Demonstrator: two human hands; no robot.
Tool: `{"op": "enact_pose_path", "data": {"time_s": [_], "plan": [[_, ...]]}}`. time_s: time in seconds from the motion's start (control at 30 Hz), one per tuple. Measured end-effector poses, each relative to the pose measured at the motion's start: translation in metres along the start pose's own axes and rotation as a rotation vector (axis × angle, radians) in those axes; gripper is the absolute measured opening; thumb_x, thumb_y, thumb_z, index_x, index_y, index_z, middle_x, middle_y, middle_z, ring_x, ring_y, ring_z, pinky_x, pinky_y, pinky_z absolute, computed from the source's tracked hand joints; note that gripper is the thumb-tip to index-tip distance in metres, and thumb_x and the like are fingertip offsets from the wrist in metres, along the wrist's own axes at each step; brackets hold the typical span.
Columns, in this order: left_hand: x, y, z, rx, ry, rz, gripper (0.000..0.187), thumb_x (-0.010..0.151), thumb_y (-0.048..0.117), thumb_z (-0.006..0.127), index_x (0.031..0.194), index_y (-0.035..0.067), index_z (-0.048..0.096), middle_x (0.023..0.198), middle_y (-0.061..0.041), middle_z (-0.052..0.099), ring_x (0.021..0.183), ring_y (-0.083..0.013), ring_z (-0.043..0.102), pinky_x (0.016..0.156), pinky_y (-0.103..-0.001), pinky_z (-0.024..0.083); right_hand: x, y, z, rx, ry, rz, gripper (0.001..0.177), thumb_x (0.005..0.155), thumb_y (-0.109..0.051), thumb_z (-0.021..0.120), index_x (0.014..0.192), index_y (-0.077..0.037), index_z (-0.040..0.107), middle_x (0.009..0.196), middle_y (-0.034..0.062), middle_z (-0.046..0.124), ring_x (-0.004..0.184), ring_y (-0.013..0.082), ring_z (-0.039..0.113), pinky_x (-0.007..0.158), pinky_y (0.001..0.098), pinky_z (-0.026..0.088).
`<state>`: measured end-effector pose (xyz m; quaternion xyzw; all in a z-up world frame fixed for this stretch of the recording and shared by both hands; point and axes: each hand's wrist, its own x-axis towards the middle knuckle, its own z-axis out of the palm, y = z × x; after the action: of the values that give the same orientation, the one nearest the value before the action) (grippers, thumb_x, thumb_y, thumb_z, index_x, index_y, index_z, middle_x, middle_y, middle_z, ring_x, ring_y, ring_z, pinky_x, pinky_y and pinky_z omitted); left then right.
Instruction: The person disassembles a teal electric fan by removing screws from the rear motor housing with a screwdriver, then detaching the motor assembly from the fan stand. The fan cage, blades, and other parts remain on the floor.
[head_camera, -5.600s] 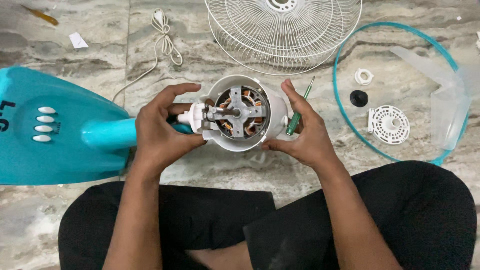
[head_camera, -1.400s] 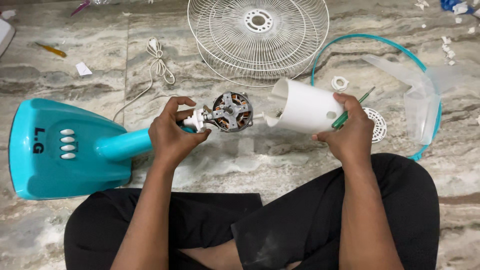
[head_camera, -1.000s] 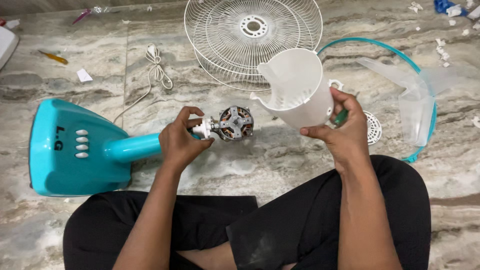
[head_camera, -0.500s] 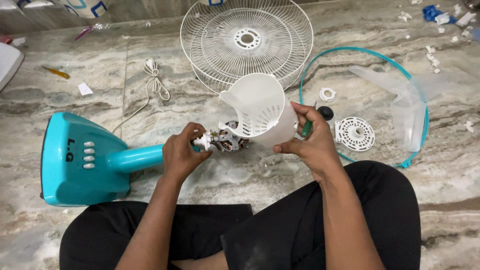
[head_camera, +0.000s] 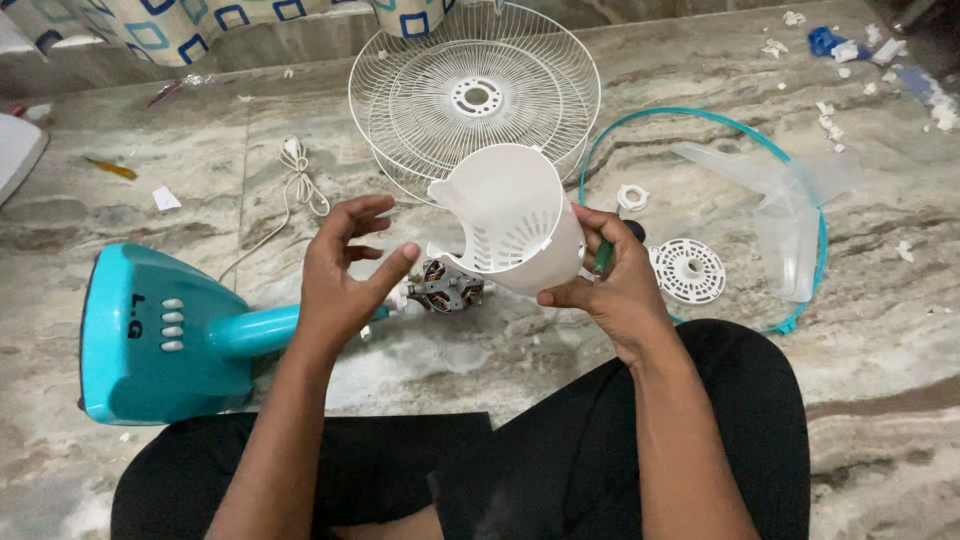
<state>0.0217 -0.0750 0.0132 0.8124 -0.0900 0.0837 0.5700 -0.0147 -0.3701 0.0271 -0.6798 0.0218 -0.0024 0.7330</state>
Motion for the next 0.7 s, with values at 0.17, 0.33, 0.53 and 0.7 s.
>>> {"op": "enact_pose_path", "data": {"time_s": [0.17,0.33,0.53,0.7], "plan": [[0.013,0.043,0.020,-0.130,-0.244,0.194,0.108,0.072,0.034,0.093,0.160,0.009,0.037,0.158,-0.013,0.050,0.138,-0.0282,0.059,0.104,-0.042,0.055,-0.002,-0.010,-0.009,0.041,0.022,0.037,0.095,0.055,0.015,0.084,0.142,-0.004,0.050,0.142,0.0097,0.062,0.127,0.0208,0.060,0.093,0.0394,0.062],[0.022,0.077,0.045,-0.036,-0.358,0.198,0.131,0.054,0.041,0.097,0.162,0.011,0.031,0.147,-0.014,0.057,0.130,-0.0275,0.061,0.096,-0.043,0.057,-0.006,-0.020,-0.021,-0.032,0.036,-0.050,0.096,0.055,0.017,0.083,0.143,-0.003,0.049,0.144,0.0081,0.060,0.130,0.0196,0.058,0.098,0.0364,0.059],[0.042,0.093,0.080,0.006,-0.289,0.247,0.120,0.057,0.044,0.099,0.156,0.007,0.042,0.142,-0.017,0.063,0.124,-0.0273,0.067,0.098,-0.043,0.061,-0.004,-0.027,-0.051,-0.057,0.051,-0.035,0.097,0.057,0.015,0.083,0.146,-0.002,0.048,0.143,0.0097,0.061,0.131,0.0199,0.059,0.097,0.0345,0.059],[0.058,0.095,0.115,-0.171,-0.307,0.147,0.116,0.056,0.043,0.097,0.150,0.003,0.043,0.141,-0.016,0.060,0.126,-0.0275,0.064,0.084,-0.042,0.068,0.005,-0.015,-0.096,0.146,0.058,0.006,0.090,0.069,0.003,0.085,0.149,-0.004,0.045,0.139,0.0088,0.062,0.125,0.0211,0.058,0.097,0.0331,0.055]]}}
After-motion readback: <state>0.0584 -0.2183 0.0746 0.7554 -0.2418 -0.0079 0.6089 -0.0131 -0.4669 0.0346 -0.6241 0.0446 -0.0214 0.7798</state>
